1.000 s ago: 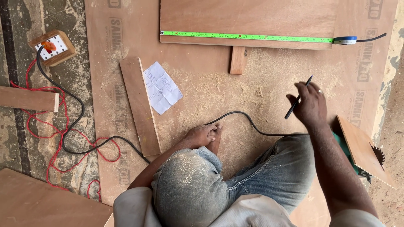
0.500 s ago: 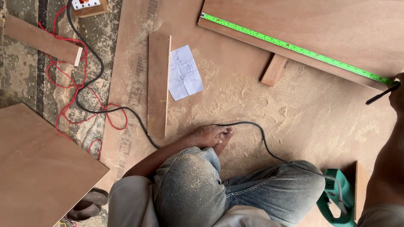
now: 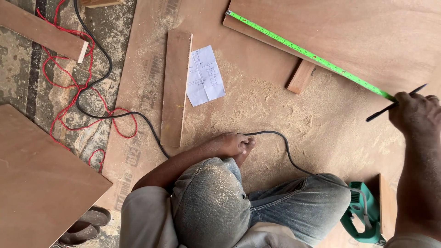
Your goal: Measuring and cutting a plywood sheet with a circular saw.
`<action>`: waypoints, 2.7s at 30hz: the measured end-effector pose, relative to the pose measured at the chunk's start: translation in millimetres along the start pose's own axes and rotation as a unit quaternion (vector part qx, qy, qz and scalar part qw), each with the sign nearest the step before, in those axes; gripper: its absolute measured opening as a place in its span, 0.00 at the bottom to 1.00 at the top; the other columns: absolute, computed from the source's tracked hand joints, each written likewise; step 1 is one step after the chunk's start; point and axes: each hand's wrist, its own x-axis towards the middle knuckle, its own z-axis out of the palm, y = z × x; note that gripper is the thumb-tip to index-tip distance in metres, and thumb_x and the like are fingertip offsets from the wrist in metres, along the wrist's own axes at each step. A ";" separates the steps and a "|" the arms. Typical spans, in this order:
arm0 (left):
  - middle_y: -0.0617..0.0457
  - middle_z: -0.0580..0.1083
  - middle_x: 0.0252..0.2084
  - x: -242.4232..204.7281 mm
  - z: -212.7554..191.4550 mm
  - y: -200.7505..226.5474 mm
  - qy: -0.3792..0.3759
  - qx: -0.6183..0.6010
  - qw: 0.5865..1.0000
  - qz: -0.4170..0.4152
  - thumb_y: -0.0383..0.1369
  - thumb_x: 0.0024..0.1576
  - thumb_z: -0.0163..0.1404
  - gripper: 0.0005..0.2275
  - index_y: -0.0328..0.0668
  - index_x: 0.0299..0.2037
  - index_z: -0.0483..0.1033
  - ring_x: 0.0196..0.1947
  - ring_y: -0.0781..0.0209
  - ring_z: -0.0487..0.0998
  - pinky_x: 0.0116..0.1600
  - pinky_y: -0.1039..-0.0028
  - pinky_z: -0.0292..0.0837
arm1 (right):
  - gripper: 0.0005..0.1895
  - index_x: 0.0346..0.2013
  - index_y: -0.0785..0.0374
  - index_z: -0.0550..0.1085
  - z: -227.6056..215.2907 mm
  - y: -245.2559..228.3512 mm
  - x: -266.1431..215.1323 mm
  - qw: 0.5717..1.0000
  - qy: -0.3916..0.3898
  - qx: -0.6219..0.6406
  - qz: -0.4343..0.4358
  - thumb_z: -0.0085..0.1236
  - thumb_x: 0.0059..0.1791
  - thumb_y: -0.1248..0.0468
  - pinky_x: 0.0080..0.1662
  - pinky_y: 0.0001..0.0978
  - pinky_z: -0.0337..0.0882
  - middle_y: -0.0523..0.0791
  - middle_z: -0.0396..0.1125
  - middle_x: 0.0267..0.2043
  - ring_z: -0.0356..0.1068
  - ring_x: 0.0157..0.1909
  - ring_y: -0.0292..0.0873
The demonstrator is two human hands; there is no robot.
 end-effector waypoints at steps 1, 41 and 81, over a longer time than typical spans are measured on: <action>0.43 0.76 0.57 7.7 -2.0 -1.7 -0.002 0.002 1.000 0.005 0.43 0.61 0.55 0.25 0.42 0.66 0.68 0.57 0.53 0.78 0.66 0.58 0.70 | 0.06 0.51 0.44 0.81 -21.3 -21.1 -5.0 1.000 -0.002 -0.003 0.004 0.60 0.63 0.52 0.52 0.33 0.77 0.36 0.78 0.34 0.74 0.31 0.34; 0.49 0.79 0.31 -52.4 -30.6 -79.0 0.234 -0.381 0.894 0.027 0.41 0.66 0.42 0.17 0.35 0.50 0.77 0.24 0.62 0.79 0.27 0.74 0.78 | 0.19 0.51 0.65 0.70 -274.7 -296.7 73.3 0.657 -0.071 0.742 0.112 0.57 0.54 0.53 0.48 0.39 0.77 0.49 0.74 0.47 0.77 0.47 0.42; 0.53 0.84 0.35 48.5 -76.1 -60.3 0.329 -0.256 0.908 -0.046 0.44 0.65 0.42 0.19 0.38 0.49 0.80 0.39 0.61 0.83 0.52 0.68 0.75 | 0.17 0.53 0.56 0.73 -187.0 -298.7 -137.3 0.761 -0.220 0.603 0.095 0.57 0.53 0.53 0.51 0.40 0.79 0.45 0.76 0.49 0.78 0.50 0.44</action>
